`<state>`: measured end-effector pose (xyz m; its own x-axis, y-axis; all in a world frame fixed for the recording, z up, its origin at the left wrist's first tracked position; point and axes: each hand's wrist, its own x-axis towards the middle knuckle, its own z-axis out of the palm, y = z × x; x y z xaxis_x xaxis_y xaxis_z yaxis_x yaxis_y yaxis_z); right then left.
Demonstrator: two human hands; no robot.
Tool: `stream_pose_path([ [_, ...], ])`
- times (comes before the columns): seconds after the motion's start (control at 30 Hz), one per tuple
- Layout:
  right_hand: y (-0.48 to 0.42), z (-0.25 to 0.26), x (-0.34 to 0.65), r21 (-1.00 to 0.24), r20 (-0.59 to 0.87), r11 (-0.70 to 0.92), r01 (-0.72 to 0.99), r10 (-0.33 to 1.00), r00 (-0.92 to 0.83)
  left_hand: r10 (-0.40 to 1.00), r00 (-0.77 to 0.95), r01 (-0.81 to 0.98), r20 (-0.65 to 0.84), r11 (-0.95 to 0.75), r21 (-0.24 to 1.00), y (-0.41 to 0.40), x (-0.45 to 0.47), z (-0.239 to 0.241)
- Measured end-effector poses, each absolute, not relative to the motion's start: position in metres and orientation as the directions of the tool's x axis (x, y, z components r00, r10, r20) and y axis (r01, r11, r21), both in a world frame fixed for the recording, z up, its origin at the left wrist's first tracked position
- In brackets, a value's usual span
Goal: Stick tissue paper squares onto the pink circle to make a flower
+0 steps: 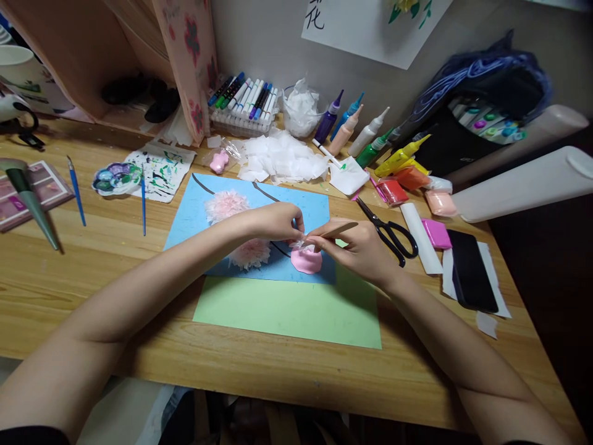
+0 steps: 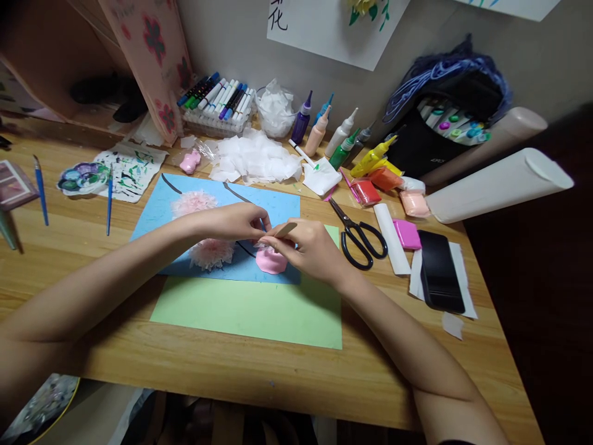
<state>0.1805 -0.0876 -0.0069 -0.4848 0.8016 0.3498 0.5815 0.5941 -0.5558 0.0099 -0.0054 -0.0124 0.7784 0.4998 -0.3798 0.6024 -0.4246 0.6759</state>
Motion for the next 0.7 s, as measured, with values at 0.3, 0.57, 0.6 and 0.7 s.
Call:
stream_pose_path([
  [0.3, -0.086, -0.018, 0.181, -0.553, 0.335, 0.565, 0.613, 0.824, -0.458, 0.502, 0.760, 0.619, -0.414, -0.362, 0.697, -0.005, 0.010, -0.013],
  [0.57, -0.085, -0.019, 0.176, -0.572, 0.311, 0.497, 0.652, 0.868, -0.387, 0.487, 0.764, 0.620, -0.424, -0.368, 0.693, -0.004, 0.008, -0.010],
  [0.6, -0.085, -0.019, 0.175, -0.576, 0.305, 0.489, 0.655, 0.872, -0.383, 0.481, 0.765, 0.620, -0.429, -0.366, 0.694, -0.004, 0.008, -0.011],
  [0.7, -0.086, -0.018, 0.176, -0.593, 0.297, 0.469, 0.655, 0.883, -0.363, 0.481, 0.764, 0.619, -0.430, -0.358, 0.699, -0.004, 0.008, -0.014],
])
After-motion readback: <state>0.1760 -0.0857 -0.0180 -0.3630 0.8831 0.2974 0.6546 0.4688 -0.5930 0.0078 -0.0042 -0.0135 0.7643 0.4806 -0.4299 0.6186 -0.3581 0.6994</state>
